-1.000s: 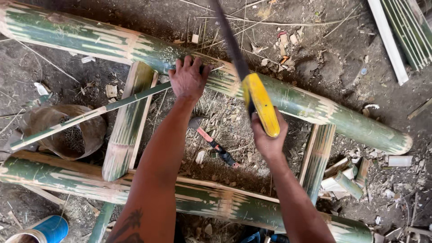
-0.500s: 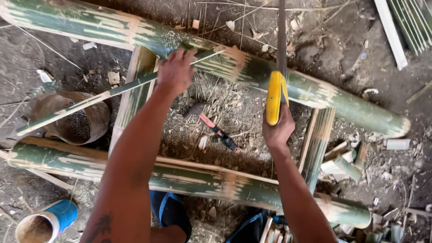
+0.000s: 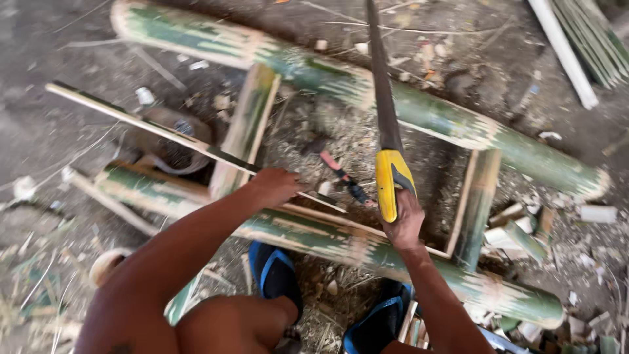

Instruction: The person cuts a bamboo pole with a hand saw, then uses a hammer and nails to attach bamboo slats to a rectangular bamboo frame. The person repeatedly hammers nails into the frame and adjusts bamboo pieces to secure them.

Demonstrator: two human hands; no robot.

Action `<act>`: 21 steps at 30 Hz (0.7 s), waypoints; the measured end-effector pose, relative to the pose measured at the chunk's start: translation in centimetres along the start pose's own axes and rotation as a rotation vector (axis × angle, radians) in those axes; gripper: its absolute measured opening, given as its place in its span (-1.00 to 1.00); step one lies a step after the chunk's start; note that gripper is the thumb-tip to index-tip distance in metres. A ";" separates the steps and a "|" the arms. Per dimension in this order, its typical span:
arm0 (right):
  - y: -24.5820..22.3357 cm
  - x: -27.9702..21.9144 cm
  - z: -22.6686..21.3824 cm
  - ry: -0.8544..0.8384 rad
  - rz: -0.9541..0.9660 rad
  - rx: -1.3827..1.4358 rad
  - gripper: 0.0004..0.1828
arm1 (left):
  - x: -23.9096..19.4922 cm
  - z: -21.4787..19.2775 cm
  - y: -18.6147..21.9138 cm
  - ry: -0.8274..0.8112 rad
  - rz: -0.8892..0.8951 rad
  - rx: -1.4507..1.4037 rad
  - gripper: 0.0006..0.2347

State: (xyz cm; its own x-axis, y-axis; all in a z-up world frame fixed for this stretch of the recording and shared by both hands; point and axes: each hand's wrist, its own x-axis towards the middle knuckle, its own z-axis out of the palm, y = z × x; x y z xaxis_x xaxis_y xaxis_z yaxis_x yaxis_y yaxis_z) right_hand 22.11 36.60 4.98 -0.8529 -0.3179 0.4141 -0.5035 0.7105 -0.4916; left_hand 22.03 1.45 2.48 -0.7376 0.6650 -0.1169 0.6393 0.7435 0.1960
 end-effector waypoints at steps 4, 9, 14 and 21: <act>-6.9 3.3 1.9 -0.135 -0.344 0.148 -0.71 | -3.1 5.2 1.9 0.008 -0.197 -0.035 -0.64; -19.2 7.3 6.3 -0.420 -0.771 0.244 -0.57 | -2.9 12.5 7.8 0.459 -0.757 -0.936 -0.66; -31.5 5.2 14.6 -0.528 -1.159 0.335 -0.61 | -2.3 19.4 9.4 0.751 -0.413 -0.592 -0.51; -40.1 -2.7 22.1 -0.942 -1.233 0.655 -0.68 | -5.0 19.4 10.2 0.880 -0.542 0.002 -0.34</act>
State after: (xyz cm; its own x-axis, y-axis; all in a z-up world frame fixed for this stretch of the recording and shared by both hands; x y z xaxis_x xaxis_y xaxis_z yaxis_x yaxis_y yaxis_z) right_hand 41.55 -4.84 6.66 0.4083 -0.8562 0.3165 -0.6482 -0.5161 -0.5599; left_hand 36.50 7.05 -13.81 -0.8243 -0.0450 0.5644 0.1738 0.9286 0.3278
